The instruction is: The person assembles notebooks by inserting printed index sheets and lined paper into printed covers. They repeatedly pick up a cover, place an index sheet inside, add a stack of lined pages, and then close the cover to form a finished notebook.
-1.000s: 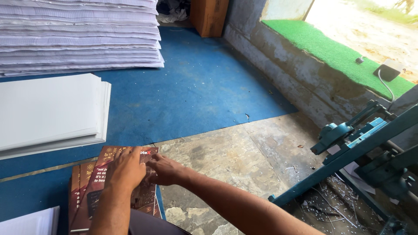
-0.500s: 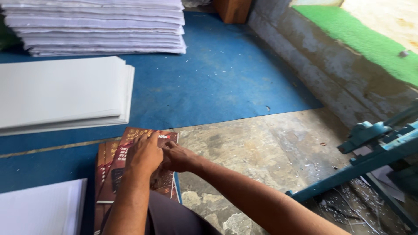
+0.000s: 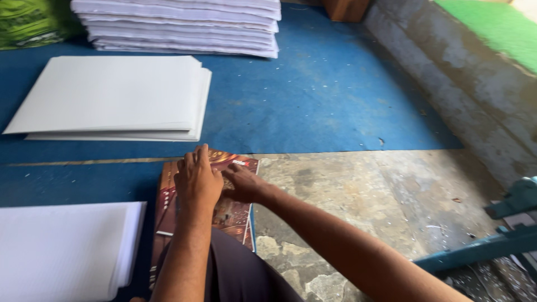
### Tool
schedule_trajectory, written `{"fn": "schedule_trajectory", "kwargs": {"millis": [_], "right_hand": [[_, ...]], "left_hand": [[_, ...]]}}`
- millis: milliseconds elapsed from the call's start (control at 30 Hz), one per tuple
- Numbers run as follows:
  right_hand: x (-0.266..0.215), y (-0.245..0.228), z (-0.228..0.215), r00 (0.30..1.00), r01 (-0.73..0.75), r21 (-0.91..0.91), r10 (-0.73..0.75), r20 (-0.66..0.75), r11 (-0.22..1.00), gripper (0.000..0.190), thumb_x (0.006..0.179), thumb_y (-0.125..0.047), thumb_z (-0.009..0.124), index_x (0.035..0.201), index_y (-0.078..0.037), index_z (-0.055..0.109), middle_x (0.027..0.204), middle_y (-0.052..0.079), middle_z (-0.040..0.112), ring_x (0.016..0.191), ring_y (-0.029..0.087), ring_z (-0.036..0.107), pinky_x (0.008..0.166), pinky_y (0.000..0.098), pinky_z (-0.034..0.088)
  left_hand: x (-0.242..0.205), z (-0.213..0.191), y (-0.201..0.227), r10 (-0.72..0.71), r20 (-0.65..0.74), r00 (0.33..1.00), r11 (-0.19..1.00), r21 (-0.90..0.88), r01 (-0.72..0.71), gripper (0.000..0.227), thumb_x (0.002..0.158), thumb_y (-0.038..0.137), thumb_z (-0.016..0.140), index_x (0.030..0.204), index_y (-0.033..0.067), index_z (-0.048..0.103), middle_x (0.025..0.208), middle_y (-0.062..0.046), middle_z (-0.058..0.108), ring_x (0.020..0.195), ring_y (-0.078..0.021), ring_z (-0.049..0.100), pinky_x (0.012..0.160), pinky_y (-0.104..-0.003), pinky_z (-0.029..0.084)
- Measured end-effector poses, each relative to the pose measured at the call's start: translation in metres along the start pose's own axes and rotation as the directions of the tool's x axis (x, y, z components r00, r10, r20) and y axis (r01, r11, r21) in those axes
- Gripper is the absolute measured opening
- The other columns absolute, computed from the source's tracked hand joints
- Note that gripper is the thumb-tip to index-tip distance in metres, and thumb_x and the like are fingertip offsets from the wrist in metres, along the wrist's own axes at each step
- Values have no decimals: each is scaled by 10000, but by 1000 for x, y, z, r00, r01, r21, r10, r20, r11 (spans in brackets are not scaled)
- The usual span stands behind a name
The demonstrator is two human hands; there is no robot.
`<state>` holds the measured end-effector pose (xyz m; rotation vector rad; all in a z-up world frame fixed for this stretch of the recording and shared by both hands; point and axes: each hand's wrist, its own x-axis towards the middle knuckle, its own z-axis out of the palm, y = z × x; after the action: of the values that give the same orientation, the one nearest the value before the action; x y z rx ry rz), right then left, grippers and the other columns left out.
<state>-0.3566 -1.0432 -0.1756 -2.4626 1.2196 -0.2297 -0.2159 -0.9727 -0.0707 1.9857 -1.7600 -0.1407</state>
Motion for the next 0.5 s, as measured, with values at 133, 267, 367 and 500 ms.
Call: {"fn": "schedule_trajectory", "kwargs": {"millis": [133,267,367,500], "right_hand": [[8,-1,-3,999,34,55,-33,-25,998,719,862,-342,739,1466,-81,449,1455,258,445,1320,440,495,1088,510,454],[15,-6,-6,999,34,77,-32,-21,996,694,878,-357,725,1451,-67,462,1447,249,461,1304,424,526,1088,498,469],[22,-17,-6,991,104,111,-94,-95,988,672,863,-320,730,1433,-57,488,1434,249,473,1300,415,528,1070,497,478],[29,-28,-8,987,108,172,-85,-133,979,622,868,-273,705,1423,-62,523,1393,228,523,1279,374,563,1061,482,503]], "left_hand": [[2,1,-14,-100,-57,993,992,-82,95,614,858,165,686,1434,98,484,1312,-183,569,1250,-392,528,949,-524,497],[1,13,-32,-60,-279,958,993,-117,28,602,823,144,696,1394,70,518,1289,-208,587,1220,-415,531,1009,-529,444],[2,21,-46,-127,-286,950,974,-219,65,584,850,124,671,1410,64,516,1287,-218,593,1203,-405,544,1042,-499,439],[7,28,-61,-152,-313,937,950,-308,51,573,866,119,664,1409,28,503,1250,-203,615,1215,-380,552,1085,-489,411]]}}
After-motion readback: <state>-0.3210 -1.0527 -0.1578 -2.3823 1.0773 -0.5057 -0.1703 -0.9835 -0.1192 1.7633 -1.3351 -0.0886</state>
